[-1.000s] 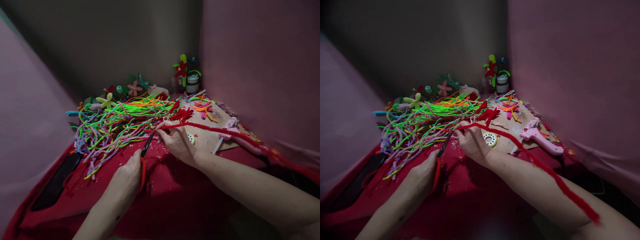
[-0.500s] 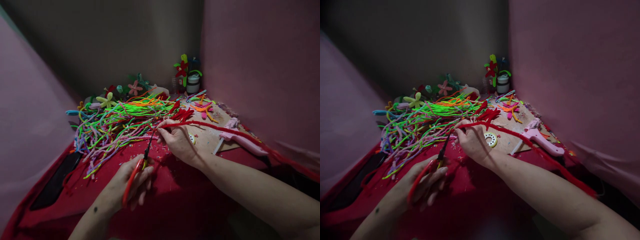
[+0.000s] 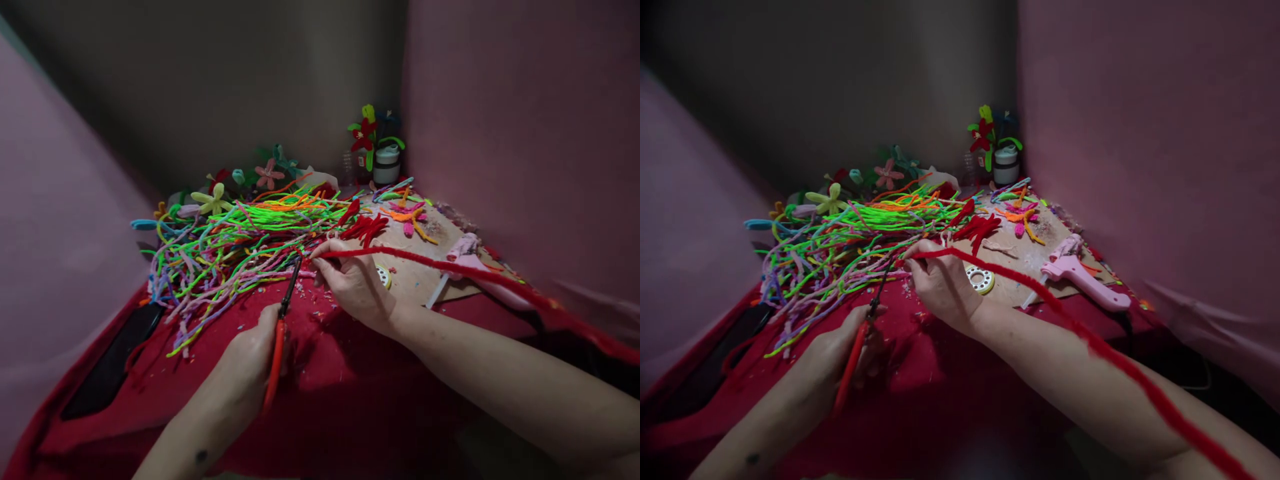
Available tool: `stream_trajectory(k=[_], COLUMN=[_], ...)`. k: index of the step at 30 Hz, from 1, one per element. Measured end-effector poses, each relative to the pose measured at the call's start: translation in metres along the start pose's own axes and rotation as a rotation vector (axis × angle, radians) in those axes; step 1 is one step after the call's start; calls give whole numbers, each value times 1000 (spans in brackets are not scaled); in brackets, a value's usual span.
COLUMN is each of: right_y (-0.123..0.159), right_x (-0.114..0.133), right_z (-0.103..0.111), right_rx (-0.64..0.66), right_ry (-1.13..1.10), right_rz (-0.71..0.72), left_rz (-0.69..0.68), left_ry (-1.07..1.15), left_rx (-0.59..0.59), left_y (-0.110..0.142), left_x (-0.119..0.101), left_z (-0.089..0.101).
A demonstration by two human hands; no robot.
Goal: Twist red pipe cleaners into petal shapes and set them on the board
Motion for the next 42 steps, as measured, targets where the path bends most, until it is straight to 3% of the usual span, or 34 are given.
stream_trajectory(k=[3,7,19,29,42], right_y=[1,1,0,1,1], right_x=[-1,-3,-10,-10,-14], right_z=[0,-3,-6,-8,-8], right_rx=[-4,22,3,31,44], right_ry=[3,-41,-216,-196,-191], right_rz=[2,-29,-159,-127,-117], left_rz=[-160,-257,-294,-274,-285], left_ry=[-301,-533,-535,-642,-670], left_rx=[-67,-38,-66,-149,-146], left_y=[1,3,-4,-7,-8], left_x=[4,5,-10,-10,-9], left_z=[8,5,-4,-4,-3])
Point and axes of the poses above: each hand's wrist, its own y-axis away from the middle knuckle, its own z-axis out of the back of the hand, x = y × z, the point moved 4 cm from there along -y, towards the middle knuckle, and after that the axes turned 4 degrees about -x, right-handed, at the moved point
